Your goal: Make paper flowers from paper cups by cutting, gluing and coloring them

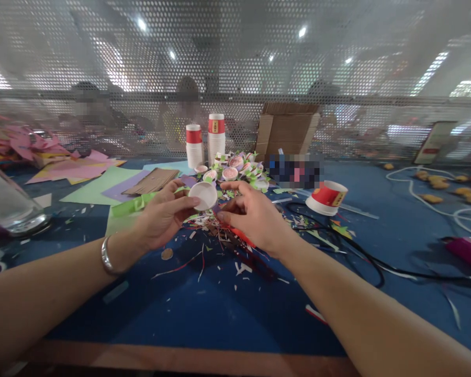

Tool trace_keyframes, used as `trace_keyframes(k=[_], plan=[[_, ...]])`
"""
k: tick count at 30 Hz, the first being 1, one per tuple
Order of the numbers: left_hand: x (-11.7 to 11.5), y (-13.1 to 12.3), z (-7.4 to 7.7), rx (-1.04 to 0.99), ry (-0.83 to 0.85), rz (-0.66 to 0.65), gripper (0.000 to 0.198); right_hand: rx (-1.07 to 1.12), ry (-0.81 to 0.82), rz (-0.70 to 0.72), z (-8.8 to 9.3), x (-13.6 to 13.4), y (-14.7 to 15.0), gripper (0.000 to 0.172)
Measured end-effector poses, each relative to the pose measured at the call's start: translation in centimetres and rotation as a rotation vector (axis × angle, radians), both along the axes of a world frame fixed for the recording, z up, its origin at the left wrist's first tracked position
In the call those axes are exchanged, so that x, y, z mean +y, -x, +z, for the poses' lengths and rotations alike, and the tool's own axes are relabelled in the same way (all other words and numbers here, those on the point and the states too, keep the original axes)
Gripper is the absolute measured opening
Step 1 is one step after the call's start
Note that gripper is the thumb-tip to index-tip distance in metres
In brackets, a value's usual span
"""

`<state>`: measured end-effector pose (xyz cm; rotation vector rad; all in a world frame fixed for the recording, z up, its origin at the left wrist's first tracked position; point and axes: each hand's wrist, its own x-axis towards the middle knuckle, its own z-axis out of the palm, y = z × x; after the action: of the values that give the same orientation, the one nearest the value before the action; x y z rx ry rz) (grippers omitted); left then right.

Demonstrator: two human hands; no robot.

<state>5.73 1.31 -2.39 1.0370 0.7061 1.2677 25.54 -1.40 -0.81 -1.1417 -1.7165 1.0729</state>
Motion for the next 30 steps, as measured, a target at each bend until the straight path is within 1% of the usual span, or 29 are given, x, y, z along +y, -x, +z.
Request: trace_keyframes(k=[3, 6, 10, 14, 17, 20, 23, 25, 27, 30], plan=[[0.0, 0.0, -0.3, 0.044, 0.037, -0.111, 0.031, 0.02, 0.019, 0.019, 0.0, 0.0, 0.0, 0.063], [0.2, 0.2, -0.4, 0.083, 0.096, -0.147, 0.02, 0.005, 0.013, 0.023, 0.1, 0.0, -0.2, 0.062], [0.5, 0.5, -0.3, 0.093, 0.131, -0.101, 0.016, -0.034, -0.013, 0.024, 0.1, 0.0, -0.6, 0.057], [0.6, 0.5, -0.2, 0.062, 0.114, -0.036, 0.013, -0.088, -0.041, 0.015, 0.2, 0.1, -0.9, 0.05], [0.7, 0.4, -0.3, 0.062, 0.071, 0.0, 0.013, -0.114, -0.089, -0.028, 0.2, 0.3, -1.0, 0.046], [0.7, 0.3, -0.7, 0.084, 0.006, 0.027, 0.018, -0.203, -0.219, -0.129, 0.1, 0.4, -1.0, 0.047], [0.4, 0.2, -1.0, 0.103, -0.043, -0.006, 0.026, -0.345, -0.425, -0.217, -0.1, 0.3, -0.8, 0.047], [0.2, 0.0, -1.1, 0.129, -0.077, -0.017, 0.029, -0.413, -0.557, -0.225, -0.1, 0.0, -0.5, 0.046], [-0.2, -0.1, -1.1, 0.16, -0.086, -0.018, 0.031, -0.471, -0.652, -0.215, -0.2, -0.3, -0.1, 0.045], [-0.6, -0.2, -0.9, 0.189, -0.05, -0.045, 0.031, -0.535, -0.718, -0.196, -0.2, -0.6, 0.4, 0.046]])
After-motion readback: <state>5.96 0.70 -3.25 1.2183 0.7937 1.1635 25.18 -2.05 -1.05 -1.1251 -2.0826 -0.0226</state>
